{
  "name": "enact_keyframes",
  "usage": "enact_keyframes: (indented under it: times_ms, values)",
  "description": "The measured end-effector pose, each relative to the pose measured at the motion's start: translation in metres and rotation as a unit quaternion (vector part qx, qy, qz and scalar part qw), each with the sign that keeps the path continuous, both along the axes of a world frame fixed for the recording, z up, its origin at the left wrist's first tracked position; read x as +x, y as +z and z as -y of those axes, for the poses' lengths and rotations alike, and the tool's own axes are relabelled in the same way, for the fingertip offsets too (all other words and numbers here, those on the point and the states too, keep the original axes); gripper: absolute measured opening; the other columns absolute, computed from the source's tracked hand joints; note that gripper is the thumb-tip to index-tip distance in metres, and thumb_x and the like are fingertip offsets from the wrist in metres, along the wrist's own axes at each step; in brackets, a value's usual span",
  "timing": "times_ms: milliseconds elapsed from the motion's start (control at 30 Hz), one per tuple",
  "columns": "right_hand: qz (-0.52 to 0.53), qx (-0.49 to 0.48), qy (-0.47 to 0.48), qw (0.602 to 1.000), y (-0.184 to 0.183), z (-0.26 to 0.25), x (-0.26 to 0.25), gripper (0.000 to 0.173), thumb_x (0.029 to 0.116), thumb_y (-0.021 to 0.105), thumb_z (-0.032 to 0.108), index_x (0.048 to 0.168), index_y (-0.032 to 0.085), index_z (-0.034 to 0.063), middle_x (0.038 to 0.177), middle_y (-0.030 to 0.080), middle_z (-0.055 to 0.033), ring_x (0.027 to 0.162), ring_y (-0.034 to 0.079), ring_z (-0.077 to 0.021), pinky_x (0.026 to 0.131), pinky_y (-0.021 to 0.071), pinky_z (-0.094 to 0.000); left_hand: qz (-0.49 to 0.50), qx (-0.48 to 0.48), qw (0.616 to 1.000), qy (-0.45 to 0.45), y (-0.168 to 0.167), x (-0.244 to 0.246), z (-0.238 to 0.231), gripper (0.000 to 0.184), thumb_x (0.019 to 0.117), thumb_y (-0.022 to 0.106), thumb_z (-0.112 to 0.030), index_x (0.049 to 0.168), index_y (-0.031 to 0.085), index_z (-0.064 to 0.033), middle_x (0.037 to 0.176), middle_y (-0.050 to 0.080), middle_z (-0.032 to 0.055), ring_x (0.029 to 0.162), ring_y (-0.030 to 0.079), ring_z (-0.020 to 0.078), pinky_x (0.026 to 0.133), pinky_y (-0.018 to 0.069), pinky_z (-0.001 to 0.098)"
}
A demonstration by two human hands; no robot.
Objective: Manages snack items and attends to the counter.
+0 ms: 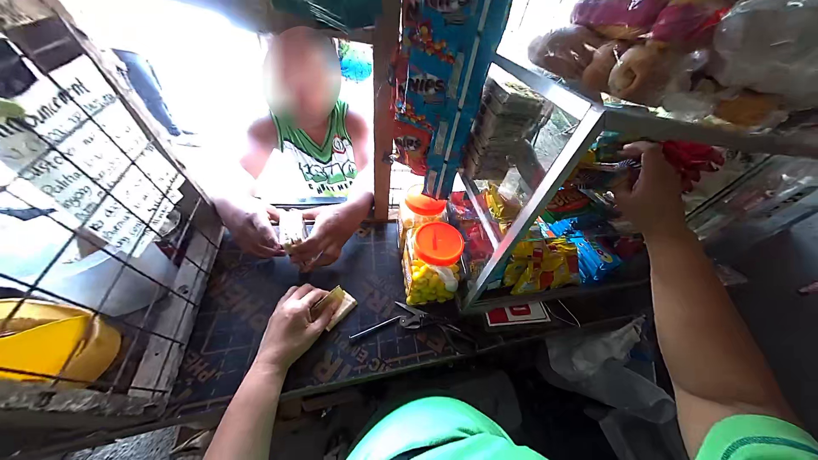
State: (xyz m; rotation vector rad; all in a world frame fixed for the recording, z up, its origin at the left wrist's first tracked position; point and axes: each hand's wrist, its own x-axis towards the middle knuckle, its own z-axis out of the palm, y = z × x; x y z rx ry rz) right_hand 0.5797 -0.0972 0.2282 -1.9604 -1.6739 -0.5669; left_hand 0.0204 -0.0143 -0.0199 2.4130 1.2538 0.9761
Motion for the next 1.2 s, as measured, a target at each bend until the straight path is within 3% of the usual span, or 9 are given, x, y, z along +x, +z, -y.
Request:
enact_keyframes:
  times_ms: [100,200,300,400,533,700,833,967,1200]
  values:
    - [0.010,-0.025,0.006,1.000,0.003,-0.008,0.003,0.050,0.0876,0.075,0.001,0.134,0.056,-0.0051,0.134,0.056,-0.0314,0.125,0.054,-0.0523,0.100,0.0453,-0.0684,0.004,-0.001,1.000,0.010,0.005,0.001,0.000,0.041,0.0926,0.060,-0.037,0.099,0.074,0.0008,0.100,0.070,0.0215,0.100,0.065,0.0441,0.088,0.0498,0.0615]
    - [0.041,-0.063,-0.024,0.997,0.006,-0.004,-0.002,0.030,0.0936,0.072,0.006,0.121,0.065,-0.0045,0.126,0.064,-0.0295,0.116,0.061,-0.0517,0.091,0.0478,-0.0714,0.005,-0.009,1.000,0.011,0.004,0.002,0.002,0.038,0.0917,0.061,-0.034,0.099,0.074,0.0014,0.100,0.069,0.0215,0.099,0.064,0.0442,0.087,0.0494,0.0612]
    - [0.059,-0.077,-0.026,0.995,0.012,-0.001,-0.008,0.029,0.0923,0.073,0.006,0.118,0.065,-0.0048,0.120,0.066,-0.0299,0.103,0.065,-0.0540,0.078,0.0484,-0.0745,0.003,0.001,1.000,0.012,0.002,0.001,0.001,0.038,0.0918,0.061,-0.035,0.097,0.074,0.0005,0.098,0.069,0.0202,0.097,0.065,0.0433,0.085,0.0501,0.0599]
    - [0.060,-0.084,-0.021,0.994,0.019,0.001,-0.012,0.032,0.0888,0.078,0.010,0.114,0.065,-0.0040,0.118,0.067,-0.0281,0.101,0.066,-0.0530,0.076,0.0480,-0.0744,0.005,0.003,1.000,0.012,0.000,0.001,0.000,0.039,0.0921,0.060,-0.037,0.097,0.074,-0.0002,0.097,0.070,0.0196,0.096,0.065,0.0428,0.084,0.0502,0.0599]
    - [0.041,-0.097,-0.034,0.994,0.029,0.004,-0.013,0.030,0.0902,0.077,0.012,0.114,0.065,-0.0014,0.113,0.069,-0.0269,0.101,0.066,-0.0531,0.077,0.0466,-0.0758,0.005,0.000,1.000,0.011,-0.001,0.000,-0.001,0.042,0.0927,0.059,-0.039,0.097,0.074,-0.0010,0.097,0.070,0.0183,0.097,0.065,0.0417,0.085,0.0500,0.0590]
    - [0.014,-0.084,-0.040,0.996,0.039,0.013,-0.008,0.030,0.0889,0.079,0.013,0.113,0.066,-0.0002,0.100,0.067,-0.0312,0.092,0.064,-0.0554,0.073,0.0446,-0.0758,0.004,-0.007,1.000,0.008,0.000,0.000,-0.001,0.041,0.0924,0.059,-0.039,0.097,0.074,-0.0005,0.096,0.069,0.0187,0.097,0.064,0.0420,0.085,0.0497,0.0588]
    - [-0.011,-0.070,-0.036,0.997,0.044,0.019,-0.007,0.030,0.0899,0.077,0.010,0.115,0.066,-0.0006,0.105,0.066,-0.0330,0.098,0.063,-0.0570,0.079,0.0430,-0.0769,0.014,-0.005,1.000,0.006,0.001,0.001,-0.001,0.041,0.0919,0.061,-0.038,0.095,0.074,0.0002,0.094,0.069,0.0186,0.096,0.065,0.0415,0.086,0.0498,0.0590]
    - [-0.013,-0.056,-0.018,0.998,0.040,0.010,-0.004,0.032,0.0873,0.078,0.009,0.113,0.066,-0.0058,0.104,0.065,-0.0370,0.097,0.062,-0.0593,0.078,0.0425,-0.0768,0.013,-0.009,1.000,0.006,0.001,0.000,-0.001,0.041,0.0917,0.061,-0.038,0.096,0.074,0.0002,0.094,0.069,0.0183,0.096,0.064,0.0409,0.086,0.0493,0.0589]
    - [-0.036,-0.111,-0.014,0.993,0.048,-0.028,0.017,0.043,0.0908,0.076,0.019,0.121,0.061,-0.0087,0.116,0.061,-0.0395,0.114,0.056,-0.0596,0.092,0.0376,-0.0787,0.013,-0.025,1.000,0.003,0.004,0.000,-0.001,0.038,0.0928,0.062,-0.035,0.097,0.074,0.0010,0.096,0.069,0.0186,0.098,0.064,0.0405,0.088,0.0489,0.0582]
